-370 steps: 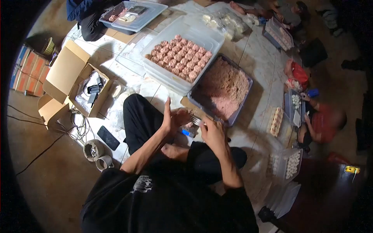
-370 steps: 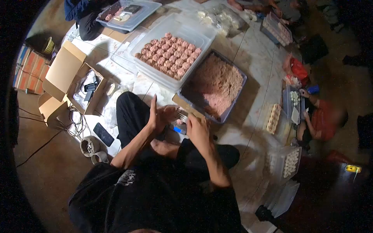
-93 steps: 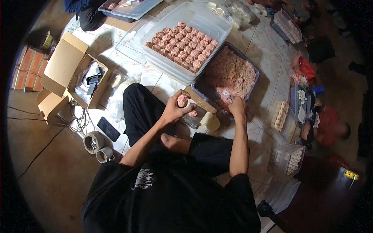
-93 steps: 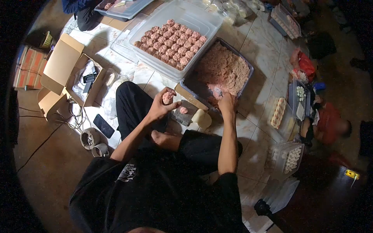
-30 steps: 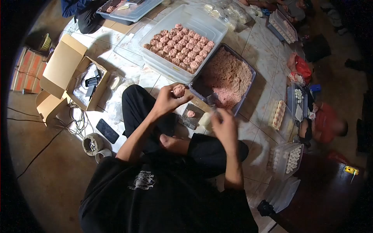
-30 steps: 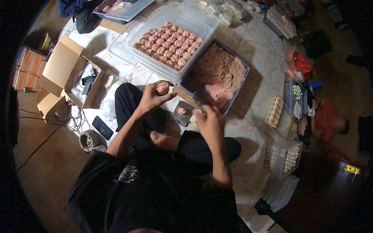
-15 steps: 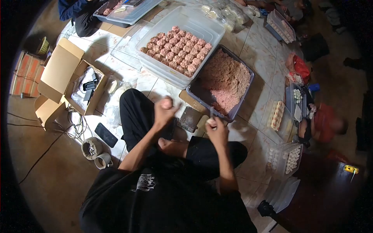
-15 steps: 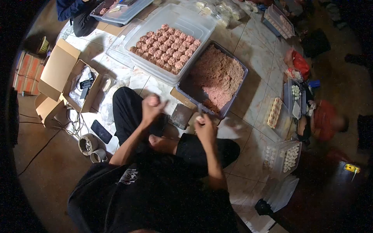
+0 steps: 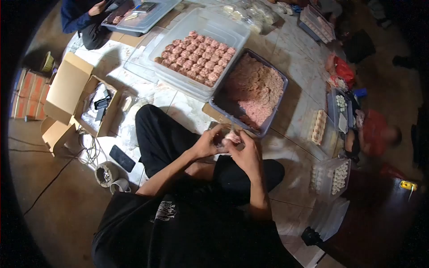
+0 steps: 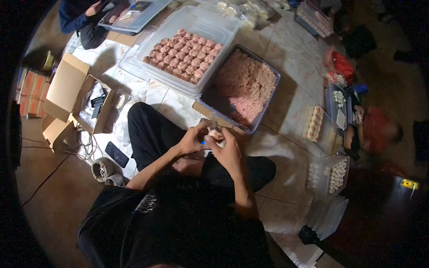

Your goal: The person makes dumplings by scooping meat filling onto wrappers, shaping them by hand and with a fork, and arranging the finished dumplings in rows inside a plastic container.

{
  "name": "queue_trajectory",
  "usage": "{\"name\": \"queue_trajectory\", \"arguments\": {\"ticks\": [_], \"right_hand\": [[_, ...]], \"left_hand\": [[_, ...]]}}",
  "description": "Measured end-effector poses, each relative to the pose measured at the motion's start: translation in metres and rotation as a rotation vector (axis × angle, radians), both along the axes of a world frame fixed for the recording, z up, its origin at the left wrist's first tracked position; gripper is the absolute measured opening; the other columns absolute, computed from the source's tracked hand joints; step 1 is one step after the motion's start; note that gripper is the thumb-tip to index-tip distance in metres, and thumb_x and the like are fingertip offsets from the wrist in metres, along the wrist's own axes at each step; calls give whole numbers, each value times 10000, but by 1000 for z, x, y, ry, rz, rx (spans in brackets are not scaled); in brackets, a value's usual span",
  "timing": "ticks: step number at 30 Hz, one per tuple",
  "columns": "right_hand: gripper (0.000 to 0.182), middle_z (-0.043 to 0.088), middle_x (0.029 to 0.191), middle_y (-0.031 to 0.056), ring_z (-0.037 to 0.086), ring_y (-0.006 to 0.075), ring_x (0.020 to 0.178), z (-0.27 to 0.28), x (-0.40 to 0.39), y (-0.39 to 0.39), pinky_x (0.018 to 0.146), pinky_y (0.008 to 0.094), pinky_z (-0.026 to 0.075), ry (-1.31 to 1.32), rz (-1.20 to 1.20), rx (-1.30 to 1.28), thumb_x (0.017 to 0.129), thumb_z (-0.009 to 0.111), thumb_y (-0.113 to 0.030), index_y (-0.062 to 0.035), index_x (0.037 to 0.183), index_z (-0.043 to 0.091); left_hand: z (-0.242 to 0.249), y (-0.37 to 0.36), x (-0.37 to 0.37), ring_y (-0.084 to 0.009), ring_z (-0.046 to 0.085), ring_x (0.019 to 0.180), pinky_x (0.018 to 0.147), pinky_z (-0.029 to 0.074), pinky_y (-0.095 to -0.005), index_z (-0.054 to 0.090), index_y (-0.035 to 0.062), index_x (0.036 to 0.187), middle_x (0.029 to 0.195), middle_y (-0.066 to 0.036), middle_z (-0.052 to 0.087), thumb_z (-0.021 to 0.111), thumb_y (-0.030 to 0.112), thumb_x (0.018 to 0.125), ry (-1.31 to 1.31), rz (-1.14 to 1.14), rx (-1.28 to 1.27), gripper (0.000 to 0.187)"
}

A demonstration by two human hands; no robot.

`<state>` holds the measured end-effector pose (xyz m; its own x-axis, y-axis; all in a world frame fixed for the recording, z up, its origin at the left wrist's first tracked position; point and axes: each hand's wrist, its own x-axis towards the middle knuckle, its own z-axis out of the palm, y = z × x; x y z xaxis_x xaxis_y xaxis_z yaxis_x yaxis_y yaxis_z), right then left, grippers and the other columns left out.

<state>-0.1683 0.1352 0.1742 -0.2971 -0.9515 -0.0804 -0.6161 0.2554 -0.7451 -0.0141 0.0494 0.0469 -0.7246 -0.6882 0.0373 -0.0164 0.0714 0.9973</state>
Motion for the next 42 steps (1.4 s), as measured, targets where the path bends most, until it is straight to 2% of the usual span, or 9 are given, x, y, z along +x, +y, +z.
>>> {"name": "queue_trajectory", "arguments": {"ticks": [2, 6, 9, 14, 17, 24, 32, 36, 42], "right_hand": [[543, 723, 1080, 224, 698, 414, 1003, 1, 12, -6, 849, 471, 538, -45, 84, -152, 923, 773, -455, -6, 1218, 697], [338, 736, 1079, 231, 725, 386, 922, 36, 9, -7, 782, 451, 564, 134, -24, -189, 990, 704, -292, 16, 1129, 731], [296, 752, 969, 220, 734, 374, 841, 43, 9, 5, 734, 456, 558, 119, 93, -90, 976, 708, -252, 22, 1080, 749], [219, 728, 821, 186, 721, 328, 710, 34, 19, 6, 644, 401, 527, 169, 102, -119, 943, 757, -181, 32, 989, 748], [211, 712, 799, 172, 700, 300, 662, 45, 19, 9, 597, 373, 508, 53, 7, -203, 944, 762, -168, 37, 989, 744], [222, 700, 823, 152, 702, 251, 732, 50, -11, 11, 635, 380, 506, 200, -84, -234, 954, 754, -173, 38, 1020, 736], [261, 681, 827, 169, 698, 314, 710, 55, 7, -1, 622, 398, 519, 212, 142, -227, 960, 738, -241, 16, 1001, 749], [309, 683, 858, 190, 692, 389, 756, 82, 5, 8, 650, 477, 518, 288, 131, -6, 983, 695, -295, 8, 999, 751], [299, 664, 839, 203, 681, 398, 744, 84, 12, 12, 643, 475, 514, 274, 183, 12, 985, 686, -304, -11, 982, 743]], "left_hand": [[20, 2, 1, -133, 644, 835, 764, 537, -342, 675, 6, 1054, 920, -153, 702, 883, 125, 778, 140, 190, 117, 366], [37, -26, 21, -99, 605, 677, 639, 524, -329, 641, -1, 910, 703, -116, 649, 878, 128, 797, -89, 312, -131, 292], [47, -31, 24, -83, 589, 687, 642, 520, -322, 627, 0, 893, 709, -121, 649, 877, 137, 800, -29, 308, -126, 299], [52, -31, 23, -452, 634, 793, 699, 531, -430, 621, 50, 978, 874, -168, 656, 837, 125, 733, -88, 177, -311, 336], [75, -30, 23, -223, 579, 674, 679, 496, -344, 618, -7, 940, 786, -134, 620, 806, 81, 834, -287, 244, -435, 233], [59, -32, 21, -65, 487, 717, 630, 453, -284, 606, -17, 935, 737, 0, 558, 881, 132, 816, -25, 232, -91, 334], [78, -33, 11, -78, 412, 702, 619, 444, -303, 531, -9, 765, 691, -31, 497, 786, 33, 758, -1, 116, -101, 258], [87, -39, 20, -427, 583, 669, 635, 508, -410, 615, 2, 809, 699, -211, 593, 771, 103, 741, -165, 101, -222, 198], [93, -37, 22, -297, 545, 628, 648, 497, -376, 624, -15, 847, 706, -168, 581, 747, 63, 721, -174, 80, -249, 192]]}}
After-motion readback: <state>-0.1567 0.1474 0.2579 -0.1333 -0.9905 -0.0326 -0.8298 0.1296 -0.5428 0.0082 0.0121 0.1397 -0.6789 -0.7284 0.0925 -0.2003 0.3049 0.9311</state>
